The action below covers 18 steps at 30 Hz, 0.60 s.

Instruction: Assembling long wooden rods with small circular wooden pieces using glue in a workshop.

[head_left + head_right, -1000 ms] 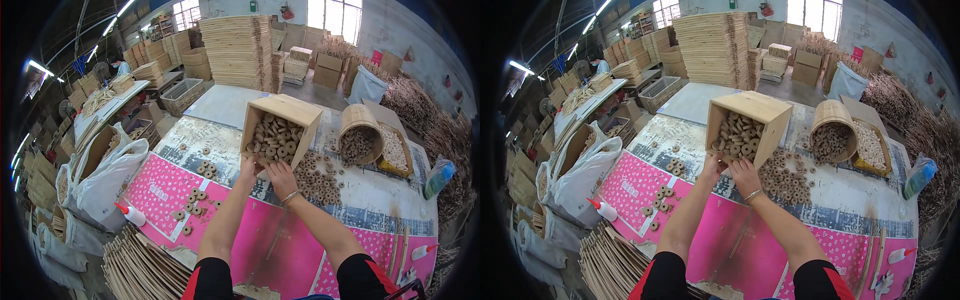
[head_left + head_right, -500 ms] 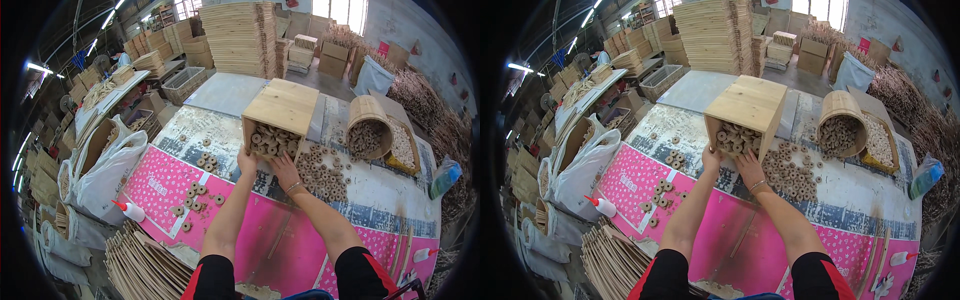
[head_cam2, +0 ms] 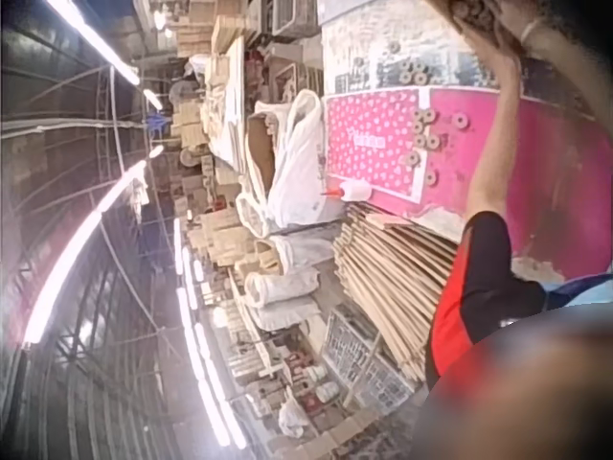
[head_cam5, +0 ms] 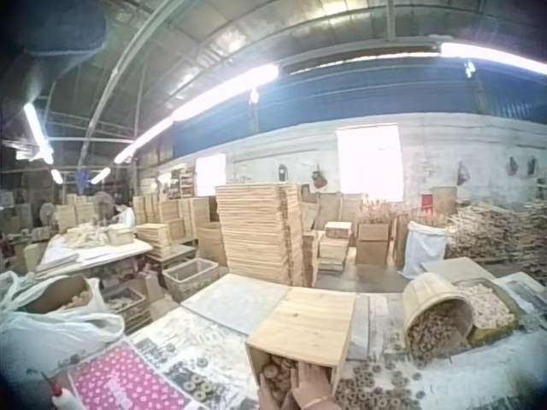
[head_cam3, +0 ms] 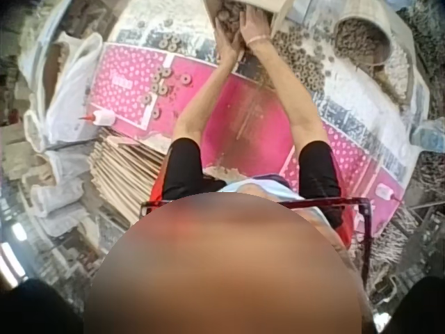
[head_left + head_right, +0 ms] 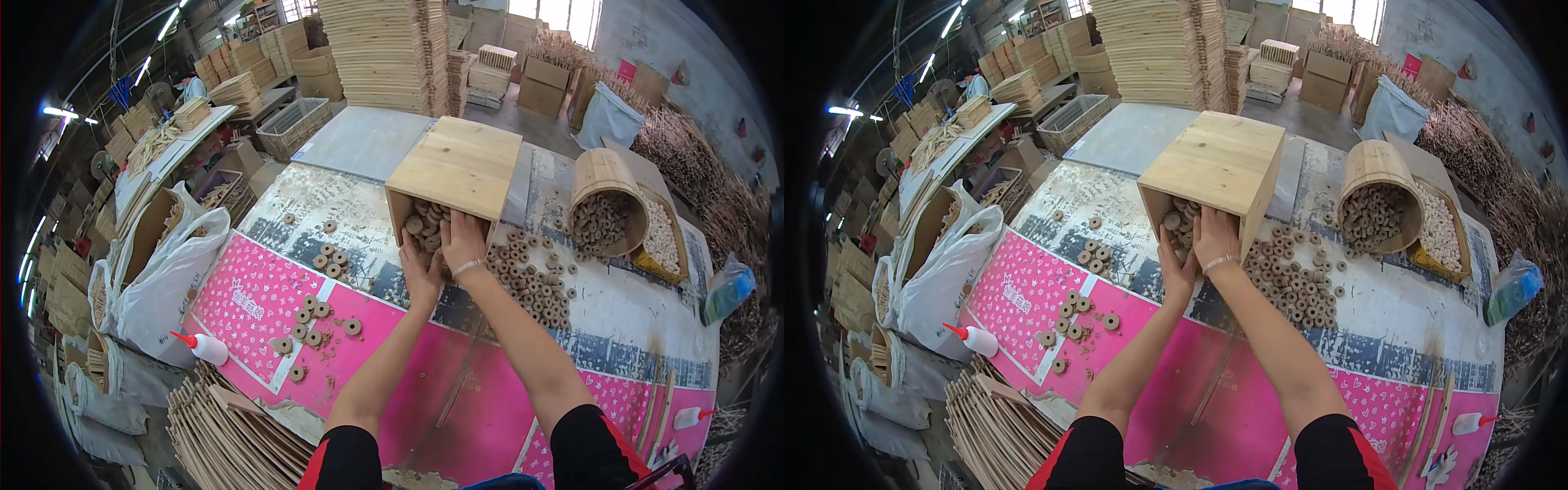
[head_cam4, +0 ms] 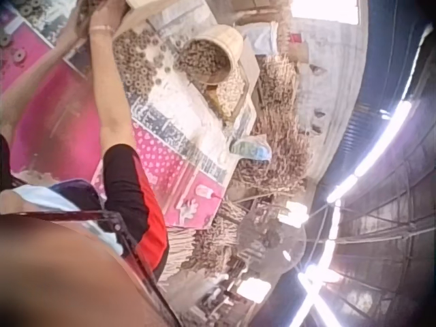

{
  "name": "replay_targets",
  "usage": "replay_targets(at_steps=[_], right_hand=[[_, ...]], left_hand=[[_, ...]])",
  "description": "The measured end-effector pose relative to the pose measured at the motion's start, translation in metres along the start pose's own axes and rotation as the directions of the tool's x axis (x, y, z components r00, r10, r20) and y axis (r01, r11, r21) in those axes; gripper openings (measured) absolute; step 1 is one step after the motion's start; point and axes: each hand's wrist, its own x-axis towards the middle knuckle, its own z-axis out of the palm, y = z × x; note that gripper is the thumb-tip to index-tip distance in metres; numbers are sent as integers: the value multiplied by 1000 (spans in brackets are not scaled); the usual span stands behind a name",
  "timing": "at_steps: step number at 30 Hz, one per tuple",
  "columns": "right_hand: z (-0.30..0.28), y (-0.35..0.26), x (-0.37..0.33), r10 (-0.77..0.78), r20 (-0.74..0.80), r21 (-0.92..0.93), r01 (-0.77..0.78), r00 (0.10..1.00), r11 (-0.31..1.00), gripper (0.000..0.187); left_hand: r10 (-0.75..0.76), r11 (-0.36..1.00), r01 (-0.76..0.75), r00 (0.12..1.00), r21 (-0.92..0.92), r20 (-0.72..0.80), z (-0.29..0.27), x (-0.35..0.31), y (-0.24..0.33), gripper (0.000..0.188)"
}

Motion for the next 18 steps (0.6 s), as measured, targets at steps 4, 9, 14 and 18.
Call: replay_targets(at_steps=[4, 9, 14, 18], right_hand=[[14, 10, 35, 310, 167, -134, -290, 936, 948, 58], [21, 16, 34, 202, -8, -190, -200, 979, 961, 70], [16, 2, 34, 296, 96, -131, -283, 950, 950, 77], [26, 11, 27, 269, 156, -56, -263, 951, 963, 85]], left_hand=[[-265, 952, 257, 964, -169, -31, 15, 0, 4, 73], [-519, 784, 529, 846, -324, 127, 9, 20, 34, 73], [-572, 576, 673, 737, -463, 360, -5, 27, 27, 82], [-572, 416, 667, 721, -619, 392, 1, 29, 24, 82]])
